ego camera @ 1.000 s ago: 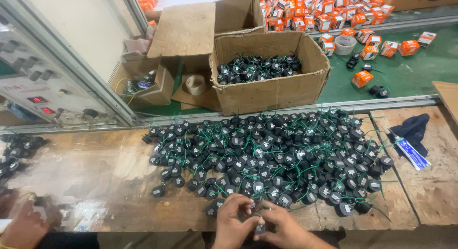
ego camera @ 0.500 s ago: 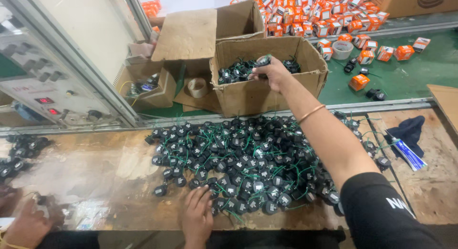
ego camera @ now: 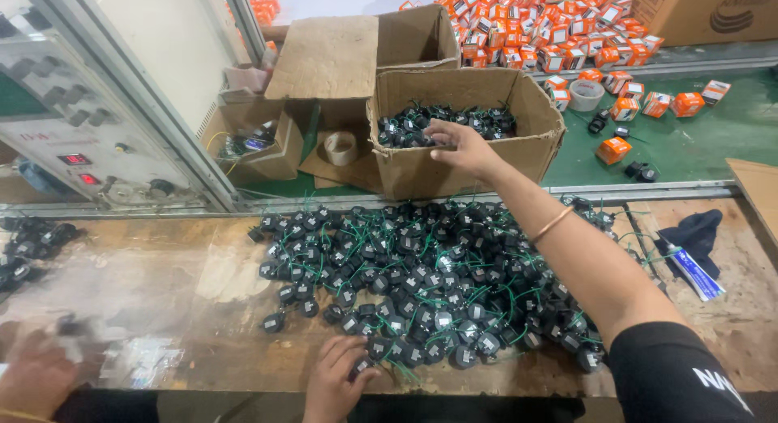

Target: The person picks up black wired electrical components one at a time from a large pile on the workbench, turns each over in their hands, and places them into a cardboard box. At the end the person adjusts the box and its lid.

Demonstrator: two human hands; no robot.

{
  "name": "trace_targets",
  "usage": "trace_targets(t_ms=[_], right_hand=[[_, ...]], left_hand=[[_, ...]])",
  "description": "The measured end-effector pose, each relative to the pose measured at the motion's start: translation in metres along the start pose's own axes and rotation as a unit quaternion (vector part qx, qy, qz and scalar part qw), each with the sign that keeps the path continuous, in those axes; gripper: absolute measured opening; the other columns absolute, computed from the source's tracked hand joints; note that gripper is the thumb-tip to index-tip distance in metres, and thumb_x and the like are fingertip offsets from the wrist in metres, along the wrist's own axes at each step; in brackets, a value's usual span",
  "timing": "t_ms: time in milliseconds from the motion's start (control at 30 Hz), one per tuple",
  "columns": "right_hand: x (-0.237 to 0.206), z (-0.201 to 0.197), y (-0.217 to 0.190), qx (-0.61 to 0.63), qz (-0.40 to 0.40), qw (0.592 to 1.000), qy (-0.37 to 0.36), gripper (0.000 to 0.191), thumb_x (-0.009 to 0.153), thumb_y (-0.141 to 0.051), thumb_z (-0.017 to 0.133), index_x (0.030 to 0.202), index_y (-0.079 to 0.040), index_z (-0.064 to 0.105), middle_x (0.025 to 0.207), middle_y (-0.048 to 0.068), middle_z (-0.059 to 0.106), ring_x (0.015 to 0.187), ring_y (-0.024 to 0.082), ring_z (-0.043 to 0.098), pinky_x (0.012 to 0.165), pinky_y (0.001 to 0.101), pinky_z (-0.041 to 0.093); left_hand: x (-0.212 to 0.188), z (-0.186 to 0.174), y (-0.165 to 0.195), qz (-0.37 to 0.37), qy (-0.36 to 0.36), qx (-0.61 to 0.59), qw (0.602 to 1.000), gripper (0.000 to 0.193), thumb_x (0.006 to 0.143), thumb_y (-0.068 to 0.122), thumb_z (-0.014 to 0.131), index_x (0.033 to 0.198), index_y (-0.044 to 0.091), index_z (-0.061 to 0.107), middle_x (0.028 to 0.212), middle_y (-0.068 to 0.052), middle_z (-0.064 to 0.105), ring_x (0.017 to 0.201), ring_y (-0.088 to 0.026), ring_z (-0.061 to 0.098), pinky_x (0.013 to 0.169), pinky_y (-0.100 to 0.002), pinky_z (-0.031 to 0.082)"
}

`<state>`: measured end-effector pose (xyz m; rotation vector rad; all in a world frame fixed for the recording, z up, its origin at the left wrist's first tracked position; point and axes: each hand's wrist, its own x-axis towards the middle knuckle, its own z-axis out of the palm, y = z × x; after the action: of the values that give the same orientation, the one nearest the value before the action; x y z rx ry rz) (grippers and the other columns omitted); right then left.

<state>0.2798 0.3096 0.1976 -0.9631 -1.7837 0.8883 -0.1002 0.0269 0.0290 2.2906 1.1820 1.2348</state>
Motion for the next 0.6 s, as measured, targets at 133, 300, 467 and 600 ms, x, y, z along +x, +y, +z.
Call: trace_targets(t_ms=[133, 300, 467, 600], right_hand=[[-0.064, 0.026, -0.057, 0.072, -0.002, 0.997, 0.002, 0.032, 0.093, -0.009, 0.069, 0.125, -0.004, 0.064, 0.144, 0.011, 0.061, 0.122, 0.017, 0.062, 0.107, 0.0361, 0.051], [-0.208, 0.064, -0.129, 0.128, -0.027, 0.966, -0.224, 0.041, 0.095, -0.014, 0.074, 0.133, -0.006, 0.06, 0.136, 0.013, 0.062, 0.119, 0.02, 0.066, 0.098, 0.0371, 0.062], [-0.271, 0.126, -0.136, 0.088, 0.236, 0.955, -0.159, 0.082, 0.079, -0.005, 0.072, 0.152, -0.017, 0.038, 0.138, 0.002, 0.063, 0.105, 0.013, 0.069, 0.088, 0.0303, 0.063], [-0.301, 0.164, -0.106, 0.06, 0.219, 0.964, -0.14, 0.056, 0.086, -0.005, 0.078, 0.135, -0.005, 0.053, 0.108, 0.009, 0.07, 0.09, 0.013, 0.069, 0.077, 0.0293, 0.058]], left_hand=[[-0.009, -0.002, -0.02, -0.041, -0.008, 0.004, 0.999, 0.029, 0.076, 0.015, 0.083, 0.1, 0.004, 0.073, 0.101, -0.011, 0.071, 0.099, -0.035, 0.067, 0.085, -0.041, 0.053], [0.0, -0.001, -0.019, -0.023, 0.074, -0.06, 0.995, 0.02, 0.076, 0.003, 0.079, 0.096, 0.006, 0.077, 0.094, -0.011, 0.07, 0.086, -0.031, 0.068, 0.074, -0.037, 0.055], [0.028, 0.021, 0.043, 0.065, 0.045, -0.303, 0.95, 0.026, 0.073, -0.007, 0.079, 0.096, 0.007, 0.077, 0.09, -0.008, 0.069, 0.082, -0.022, 0.069, 0.071, -0.032, 0.056], [0.063, 0.036, 0.101, 0.131, 0.001, -0.251, 0.959, 0.027, 0.077, -0.007, 0.076, 0.101, 0.008, 0.077, 0.099, -0.007, 0.074, 0.086, -0.024, 0.071, 0.074, -0.033, 0.056]])
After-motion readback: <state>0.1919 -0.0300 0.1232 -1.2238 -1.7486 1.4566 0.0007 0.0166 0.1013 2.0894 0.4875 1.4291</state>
